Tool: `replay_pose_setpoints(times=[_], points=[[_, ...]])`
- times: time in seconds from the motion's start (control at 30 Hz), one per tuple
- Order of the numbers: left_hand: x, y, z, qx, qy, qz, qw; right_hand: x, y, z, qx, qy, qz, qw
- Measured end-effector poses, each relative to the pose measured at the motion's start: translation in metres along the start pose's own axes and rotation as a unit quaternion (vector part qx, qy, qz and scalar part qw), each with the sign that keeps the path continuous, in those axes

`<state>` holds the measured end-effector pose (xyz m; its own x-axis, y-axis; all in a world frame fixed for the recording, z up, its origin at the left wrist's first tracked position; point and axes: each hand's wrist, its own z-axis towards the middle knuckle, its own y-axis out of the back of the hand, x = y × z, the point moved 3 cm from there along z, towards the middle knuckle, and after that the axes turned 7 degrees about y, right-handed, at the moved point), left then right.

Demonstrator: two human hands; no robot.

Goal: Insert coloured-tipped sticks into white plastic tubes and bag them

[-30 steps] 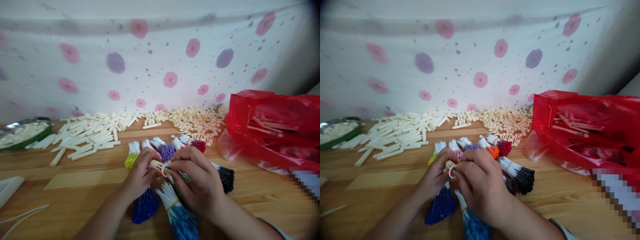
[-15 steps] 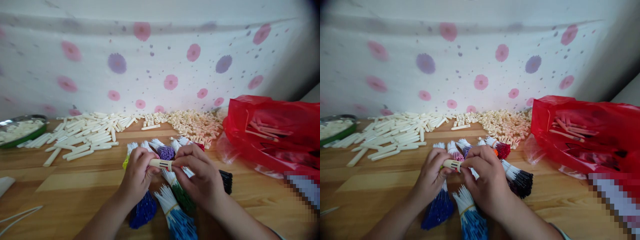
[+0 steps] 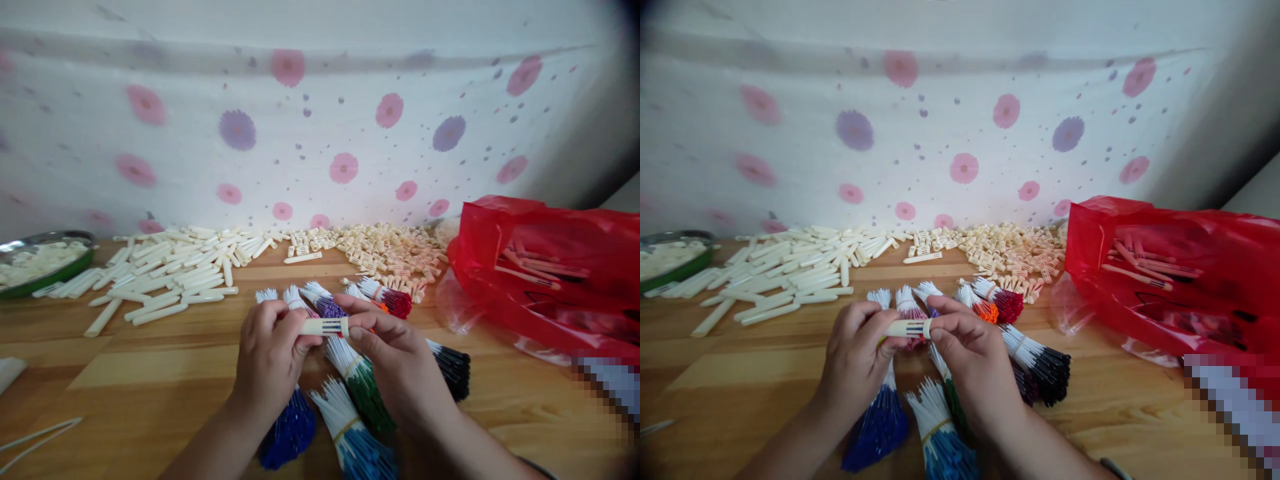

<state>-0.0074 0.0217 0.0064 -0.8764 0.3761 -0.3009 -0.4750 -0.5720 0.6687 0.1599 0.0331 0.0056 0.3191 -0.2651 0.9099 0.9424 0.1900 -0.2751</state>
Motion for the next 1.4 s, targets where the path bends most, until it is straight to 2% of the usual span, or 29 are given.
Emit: replay_pose_setpoints(times=[0.1, 0.2, 0.27, 0.33, 0.37, 0.4, 0.43, 0.53, 0.6, 0.7, 0.77, 0.87, 0.93, 1.07, 1.2, 1.27, 1.4], points=[[0.000, 0.000, 0.000, 0.006, 0.011, -0.013, 1.000, 0.000, -0.001, 0.000, 0.013, -0.017, 0.035, 0.999], [0.002, -0.003, 0.002, 0.036, 0.032, -0.050, 0.998, 0.002, 0.001, 0.003, 0.037, -0.010, 0.034, 0.999], [0.006, -0.005, 0.004, 0.067, 0.052, -0.081, 0.993, 0.008, 0.007, 0.006, 0.034, 0.032, -0.003, 0.999], [0.012, -0.007, 0.008, 0.091, 0.075, -0.114, 0.986, 0.020, 0.017, 0.005, 0.009, 0.120, -0.093, 0.988], [0.014, -0.007, 0.010, 0.100, 0.088, -0.128, 0.983, 0.027, 0.022, 0.003, 0.001, 0.171, -0.163, 0.972], [0.017, -0.009, 0.011, 0.116, 0.106, -0.142, 0.977, 0.033, 0.026, -0.002, 0.021, 0.199, -0.236, 0.951], [0.019, -0.010, 0.012, 0.139, 0.134, -0.161, 0.968, 0.037, 0.027, -0.009, 0.071, 0.205, -0.301, 0.929], [0.018, -0.014, 0.010, 0.231, 0.199, -0.240, 0.922, 0.039, 0.028, -0.040, 0.261, 0.122, -0.440, 0.851], [0.011, -0.014, 0.007, 0.271, 0.208, -0.264, 0.902, 0.038, 0.029, -0.064, 0.315, 0.072, -0.490, 0.810], [0.002, -0.013, 0.001, 0.315, 0.205, -0.269, 0.887, 0.035, 0.026, -0.089, 0.307, 0.060, -0.525, 0.791], [-0.003, -0.016, -0.004, 0.375, 0.208, -0.277, 0.860, 0.031, 0.023, -0.097, 0.296, 0.065, -0.535, 0.789], [-0.006, -0.020, -0.009, 0.463, 0.199, -0.282, 0.816, 0.020, 0.017, -0.100, 0.293, 0.077, -0.544, 0.782], [-0.006, -0.022, -0.009, 0.490, 0.188, -0.276, 0.805, 0.011, 0.014, -0.097, 0.289, 0.097, -0.552, 0.776], [0.001, -0.024, -0.008, 0.489, 0.177, -0.263, 0.812, 0.001, 0.006, -0.084, 0.255, 0.122, -0.565, 0.775], [0.006, -0.025, -0.007, 0.483, 0.154, -0.249, 0.825, 0.003, -0.003, -0.072, 0.255, 0.076, -0.563, 0.783], [0.007, -0.026, -0.007, 0.477, 0.140, -0.242, 0.833, 0.006, -0.008, -0.068, 0.268, 0.053, -0.579, 0.768], [0.006, -0.031, -0.010, 0.473, 0.120, -0.239, 0.840, 0.005, -0.013, -0.065, 0.267, 0.035, -0.636, 0.724]])
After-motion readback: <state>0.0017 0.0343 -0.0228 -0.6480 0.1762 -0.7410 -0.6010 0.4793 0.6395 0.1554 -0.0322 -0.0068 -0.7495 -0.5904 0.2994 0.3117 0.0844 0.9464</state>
